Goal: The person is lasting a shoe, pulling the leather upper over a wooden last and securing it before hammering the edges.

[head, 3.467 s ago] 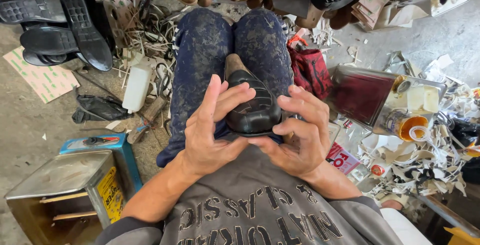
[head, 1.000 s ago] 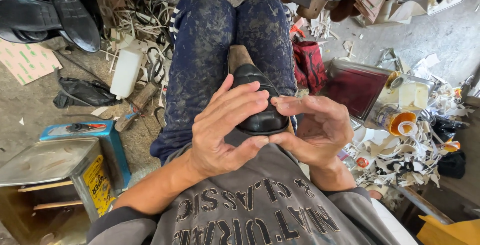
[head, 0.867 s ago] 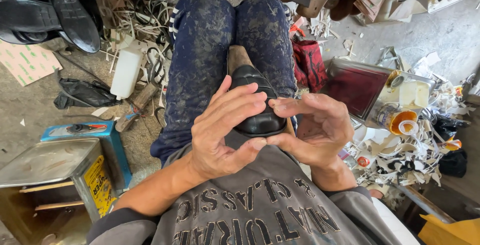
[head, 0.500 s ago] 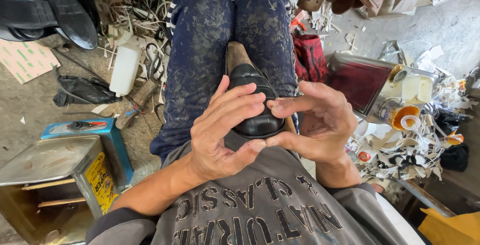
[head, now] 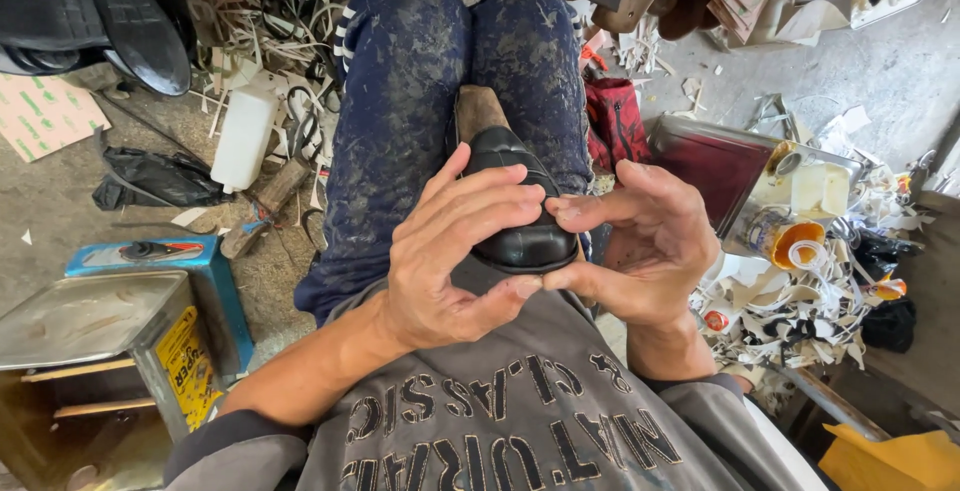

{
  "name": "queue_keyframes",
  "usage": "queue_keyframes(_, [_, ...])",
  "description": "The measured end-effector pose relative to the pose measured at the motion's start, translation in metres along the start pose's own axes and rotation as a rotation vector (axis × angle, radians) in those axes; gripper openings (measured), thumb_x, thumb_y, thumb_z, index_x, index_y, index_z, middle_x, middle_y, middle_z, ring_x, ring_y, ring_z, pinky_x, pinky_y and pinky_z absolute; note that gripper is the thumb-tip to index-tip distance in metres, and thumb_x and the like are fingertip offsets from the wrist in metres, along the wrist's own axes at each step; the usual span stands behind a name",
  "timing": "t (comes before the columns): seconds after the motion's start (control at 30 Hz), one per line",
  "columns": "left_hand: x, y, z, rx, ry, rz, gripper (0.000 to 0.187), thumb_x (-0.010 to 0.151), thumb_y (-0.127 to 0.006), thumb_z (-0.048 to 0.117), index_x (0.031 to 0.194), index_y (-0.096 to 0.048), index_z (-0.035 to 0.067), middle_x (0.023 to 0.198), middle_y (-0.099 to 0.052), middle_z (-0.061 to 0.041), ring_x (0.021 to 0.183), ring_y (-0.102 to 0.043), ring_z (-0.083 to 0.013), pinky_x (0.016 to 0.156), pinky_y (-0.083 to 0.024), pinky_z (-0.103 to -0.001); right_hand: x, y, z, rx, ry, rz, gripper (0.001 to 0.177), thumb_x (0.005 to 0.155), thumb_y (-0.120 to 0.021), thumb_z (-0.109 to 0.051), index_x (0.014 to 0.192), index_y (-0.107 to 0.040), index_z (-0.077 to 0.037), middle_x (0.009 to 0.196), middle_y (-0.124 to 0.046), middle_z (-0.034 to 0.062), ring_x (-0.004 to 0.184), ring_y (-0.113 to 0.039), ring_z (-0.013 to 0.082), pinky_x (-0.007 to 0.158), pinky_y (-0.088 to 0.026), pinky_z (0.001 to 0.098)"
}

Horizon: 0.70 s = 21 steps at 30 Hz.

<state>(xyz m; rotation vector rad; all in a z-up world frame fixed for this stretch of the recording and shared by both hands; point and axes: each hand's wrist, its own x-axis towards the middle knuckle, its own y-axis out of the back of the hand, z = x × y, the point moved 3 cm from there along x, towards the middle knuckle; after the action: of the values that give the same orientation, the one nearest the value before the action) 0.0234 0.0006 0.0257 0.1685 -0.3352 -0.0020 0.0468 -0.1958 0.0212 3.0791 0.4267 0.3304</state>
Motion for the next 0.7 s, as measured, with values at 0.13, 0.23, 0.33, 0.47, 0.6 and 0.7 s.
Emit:
queue_keyframes(0.13, [0.000,-0.001,0.005,-0.012,0.030,0.017,0.036,0.098,-0.061,0.033,0.118,-0.064,0.003,0.122,-0.073,-0.016,0.121,-0.073,-0.0386,0.124,-0.040,-0.061,0.000,-0.002,-0.002,0.008,-0.008,-0.008,0.090,0.072,-0.090,-0.016,0.144,-0.041,0.004,0.100,-0.071,0.0223,0.099,-0.077,0.0309,0.103,-0.067,0.0428])
queue_keyframes(0.23, [-0.002,-0.001,0.009,-0.028,0.091,0.049,0.034,0.094,-0.061,0.031,0.114,-0.064,0.003,0.118,-0.073,-0.015,0.120,-0.072,-0.0367,0.125,-0.038,-0.061,0.000,-0.003,-0.003,-0.009,-0.031,-0.019,0.090,0.070,-0.090,-0.018,0.143,-0.042,0.003,0.097,-0.072,0.0221,0.098,-0.077,0.0304,0.103,-0.068,0.0429])
queue_keyframes(0.33, [-0.003,-0.002,0.010,-0.056,0.136,0.061,0.032,0.090,-0.062,0.027,0.113,-0.064,0.004,0.118,-0.072,-0.014,0.121,-0.071,-0.0358,0.126,-0.038,-0.062,0.002,-0.002,-0.004,-0.006,-0.024,-0.054,0.091,0.071,-0.091,-0.017,0.144,-0.042,0.004,0.098,-0.073,0.0210,0.099,-0.077,0.0279,0.104,-0.067,0.0397])
queue_keyframes(0.47, [-0.005,0.002,0.003,-0.069,0.107,0.003,0.035,0.094,-0.064,0.028,0.119,-0.063,0.004,0.124,-0.071,-0.015,0.126,-0.070,-0.0372,0.128,-0.035,-0.063,0.001,0.001,-0.002,0.049,-0.090,-0.070,0.094,0.068,-0.093,-0.012,0.146,-0.041,0.004,0.101,-0.072,0.0206,0.102,-0.077,0.0289,0.106,-0.067,0.0430])
queue_keyframes(0.6, [-0.003,0.004,-0.007,-0.049,0.018,-0.113,0.044,0.100,-0.065,0.037,0.127,-0.064,0.002,0.131,-0.070,-0.017,0.131,-0.067,-0.0380,0.128,-0.036,-0.064,0.002,0.004,-0.001,0.038,-0.087,-0.012,0.097,0.064,-0.093,-0.014,0.144,-0.043,0.006,0.099,-0.072,0.0207,0.100,-0.077,0.0302,0.103,-0.067,0.0415])
queue_keyframes(0.7, [-0.001,0.002,-0.010,-0.018,-0.038,-0.103,0.045,0.101,-0.064,0.039,0.126,-0.064,0.002,0.129,-0.071,-0.017,0.127,-0.070,-0.0391,0.125,-0.040,-0.063,-0.001,0.007,0.002,0.068,-0.104,0.009,0.098,0.064,-0.093,-0.012,0.146,-0.041,0.005,0.099,-0.071,0.0224,0.101,-0.076,0.0317,0.105,-0.066,0.0410])
